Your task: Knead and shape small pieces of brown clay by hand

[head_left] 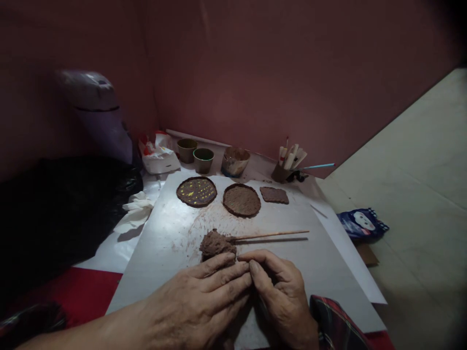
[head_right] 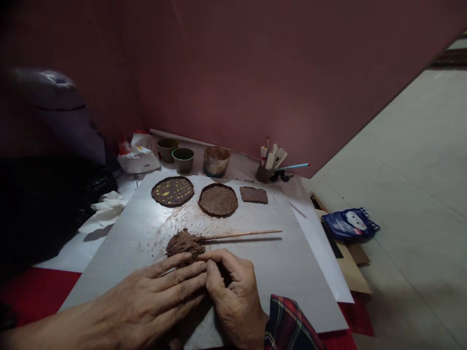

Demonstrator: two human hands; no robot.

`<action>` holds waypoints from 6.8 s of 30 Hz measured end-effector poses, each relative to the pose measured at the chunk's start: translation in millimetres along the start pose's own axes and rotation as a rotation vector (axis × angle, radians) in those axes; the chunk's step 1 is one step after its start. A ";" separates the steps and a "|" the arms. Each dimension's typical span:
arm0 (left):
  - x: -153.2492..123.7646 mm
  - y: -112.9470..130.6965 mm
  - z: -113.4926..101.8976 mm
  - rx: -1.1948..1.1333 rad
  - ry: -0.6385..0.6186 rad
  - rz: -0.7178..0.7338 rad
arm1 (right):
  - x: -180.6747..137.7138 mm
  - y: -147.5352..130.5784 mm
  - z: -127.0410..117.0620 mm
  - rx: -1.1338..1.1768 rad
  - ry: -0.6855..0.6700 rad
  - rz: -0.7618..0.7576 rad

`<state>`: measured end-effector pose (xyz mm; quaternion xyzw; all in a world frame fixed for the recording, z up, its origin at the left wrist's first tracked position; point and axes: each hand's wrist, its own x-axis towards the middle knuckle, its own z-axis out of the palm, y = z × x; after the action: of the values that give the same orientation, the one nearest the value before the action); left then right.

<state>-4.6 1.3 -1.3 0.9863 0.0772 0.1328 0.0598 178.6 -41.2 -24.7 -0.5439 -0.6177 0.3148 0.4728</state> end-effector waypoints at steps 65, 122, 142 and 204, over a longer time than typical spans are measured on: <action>0.2 -2.0 20.9 0.009 0.177 0.021 | -1.4 -6.5 -0.1 -0.069 -0.125 0.008; -4.4 -11.8 6.8 0.020 0.186 -0.002 | -2.1 -6.2 1.3 0.253 0.046 0.145; -4.1 -11.9 -0.9 -0.023 0.195 -0.053 | -2.4 -3.7 2.1 0.332 0.014 0.098; -13.0 -12.9 7.3 0.233 0.214 -0.166 | -4.0 -6.1 1.6 0.439 -0.013 0.110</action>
<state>-16.8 11.1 -13.4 0.9571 0.1793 0.2216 -0.0525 174.8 -46.2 -20.8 -0.4587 -0.5070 0.4705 0.5579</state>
